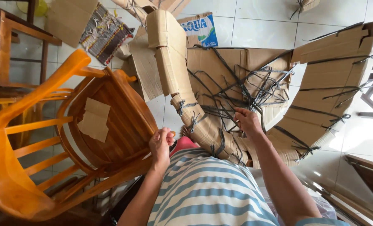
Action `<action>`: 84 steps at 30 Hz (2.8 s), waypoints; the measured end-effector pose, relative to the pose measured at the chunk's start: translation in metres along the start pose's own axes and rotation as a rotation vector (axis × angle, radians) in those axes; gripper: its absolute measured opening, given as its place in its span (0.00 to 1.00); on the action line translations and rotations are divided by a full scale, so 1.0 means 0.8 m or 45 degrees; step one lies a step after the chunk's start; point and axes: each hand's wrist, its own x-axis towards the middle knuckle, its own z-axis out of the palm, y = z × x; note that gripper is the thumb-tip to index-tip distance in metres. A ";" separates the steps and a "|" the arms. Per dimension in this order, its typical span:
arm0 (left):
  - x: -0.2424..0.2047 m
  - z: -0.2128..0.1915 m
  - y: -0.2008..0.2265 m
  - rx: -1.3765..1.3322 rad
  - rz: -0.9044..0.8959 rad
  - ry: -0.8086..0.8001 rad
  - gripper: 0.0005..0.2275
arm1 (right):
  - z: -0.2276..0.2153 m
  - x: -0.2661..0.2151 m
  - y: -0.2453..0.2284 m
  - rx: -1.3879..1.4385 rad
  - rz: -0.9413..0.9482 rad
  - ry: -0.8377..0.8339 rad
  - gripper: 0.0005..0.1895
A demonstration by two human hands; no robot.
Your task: Tying black plastic strips around a cardboard-wrapped furniture frame to secure it.
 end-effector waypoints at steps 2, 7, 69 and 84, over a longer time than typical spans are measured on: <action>-0.003 0.006 0.011 0.013 0.041 0.004 0.08 | -0.004 0.004 -0.003 0.018 0.009 -0.025 0.19; 0.028 0.017 0.027 0.056 0.167 0.025 0.07 | -0.021 -0.001 -0.003 0.041 0.044 0.007 0.19; 0.432 -0.039 -0.094 -0.018 -0.703 -0.158 0.13 | 0.254 0.335 -0.029 -0.811 0.267 -0.638 0.18; 0.377 -0.121 -0.095 -0.308 -0.753 -0.139 0.12 | 0.257 0.341 -0.009 -0.820 0.383 -0.638 0.14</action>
